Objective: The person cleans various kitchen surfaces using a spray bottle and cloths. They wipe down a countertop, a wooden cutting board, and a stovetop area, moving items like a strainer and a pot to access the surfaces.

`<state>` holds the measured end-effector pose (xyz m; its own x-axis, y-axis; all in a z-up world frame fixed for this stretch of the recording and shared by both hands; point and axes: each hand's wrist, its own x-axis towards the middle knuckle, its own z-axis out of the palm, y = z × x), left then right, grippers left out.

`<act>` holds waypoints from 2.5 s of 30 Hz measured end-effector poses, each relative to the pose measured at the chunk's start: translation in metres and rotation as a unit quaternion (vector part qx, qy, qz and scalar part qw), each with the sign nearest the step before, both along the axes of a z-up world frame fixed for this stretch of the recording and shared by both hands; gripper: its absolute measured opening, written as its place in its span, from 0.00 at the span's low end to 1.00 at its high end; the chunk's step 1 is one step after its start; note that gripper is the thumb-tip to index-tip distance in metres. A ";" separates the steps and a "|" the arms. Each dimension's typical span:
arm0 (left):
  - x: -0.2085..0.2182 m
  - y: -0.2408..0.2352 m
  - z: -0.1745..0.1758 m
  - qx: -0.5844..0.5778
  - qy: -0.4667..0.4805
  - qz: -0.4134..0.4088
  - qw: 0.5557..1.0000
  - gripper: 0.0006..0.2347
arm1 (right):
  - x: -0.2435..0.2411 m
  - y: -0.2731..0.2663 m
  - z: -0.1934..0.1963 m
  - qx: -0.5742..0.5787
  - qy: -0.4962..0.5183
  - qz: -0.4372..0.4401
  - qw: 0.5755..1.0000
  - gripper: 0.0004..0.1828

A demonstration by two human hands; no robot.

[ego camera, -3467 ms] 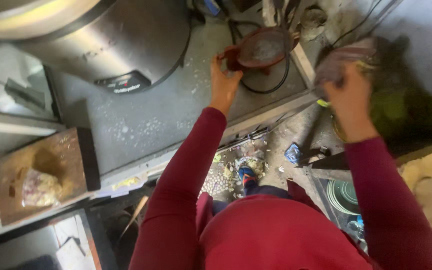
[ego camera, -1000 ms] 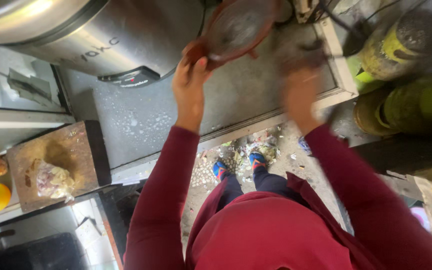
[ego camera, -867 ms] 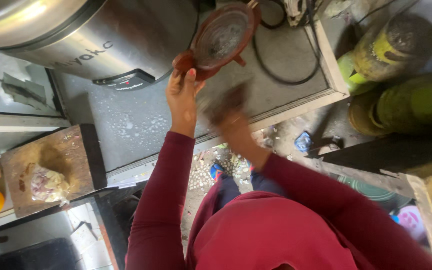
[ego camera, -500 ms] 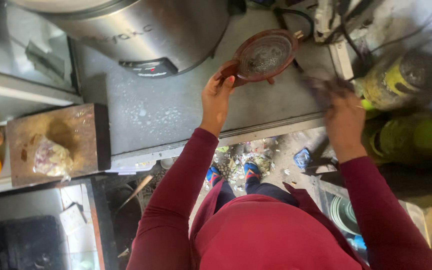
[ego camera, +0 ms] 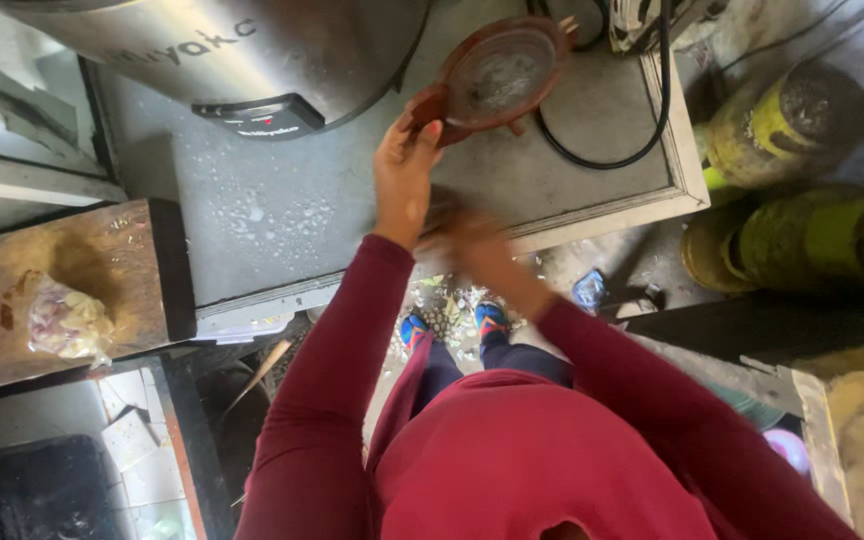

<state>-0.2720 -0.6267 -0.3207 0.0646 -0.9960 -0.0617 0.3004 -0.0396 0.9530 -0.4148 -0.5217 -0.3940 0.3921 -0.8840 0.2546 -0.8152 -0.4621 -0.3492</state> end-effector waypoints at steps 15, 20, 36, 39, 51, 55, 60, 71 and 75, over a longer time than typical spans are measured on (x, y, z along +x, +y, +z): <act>0.011 0.044 0.026 0.016 0.073 0.062 0.995 0.17 | -0.181 -0.099 0.008 -0.123 0.041 -0.249 0.960 0.17; 0.014 0.043 0.057 -0.029 0.096 0.064 0.993 0.17 | -0.032 -0.063 0.009 -0.060 0.169 -0.099 0.979 0.14; 0.046 0.065 0.083 -0.073 0.075 0.051 0.993 0.16 | 0.004 -0.039 0.042 -0.203 -0.111 0.060 0.971 0.16; 0.035 0.058 0.086 -0.081 0.073 0.034 0.993 0.16 | -0.059 -0.055 0.054 0.001 0.105 -0.057 0.993 0.13; 0.016 0.058 0.063 -0.025 0.007 0.022 0.999 0.17 | -0.234 -0.051 0.058 -0.102 -0.006 -0.218 0.971 0.22; 0.012 0.052 0.039 -0.024 -0.033 0.000 0.999 0.18 | -0.243 0.032 0.057 -0.047 0.085 -0.253 0.963 0.18; -0.020 0.035 0.001 -0.030 -0.031 -0.039 0.998 0.19 | -0.128 0.051 0.042 0.004 0.194 -0.147 0.970 0.11; -0.010 0.036 -0.007 -0.115 -0.147 -0.014 0.982 0.25 | 0.014 0.019 0.084 0.009 0.000 0.132 0.991 0.23; 0.035 0.108 0.026 -0.096 -0.206 0.081 0.970 0.21 | 0.057 0.000 0.078 -0.040 0.006 0.212 0.976 0.33</act>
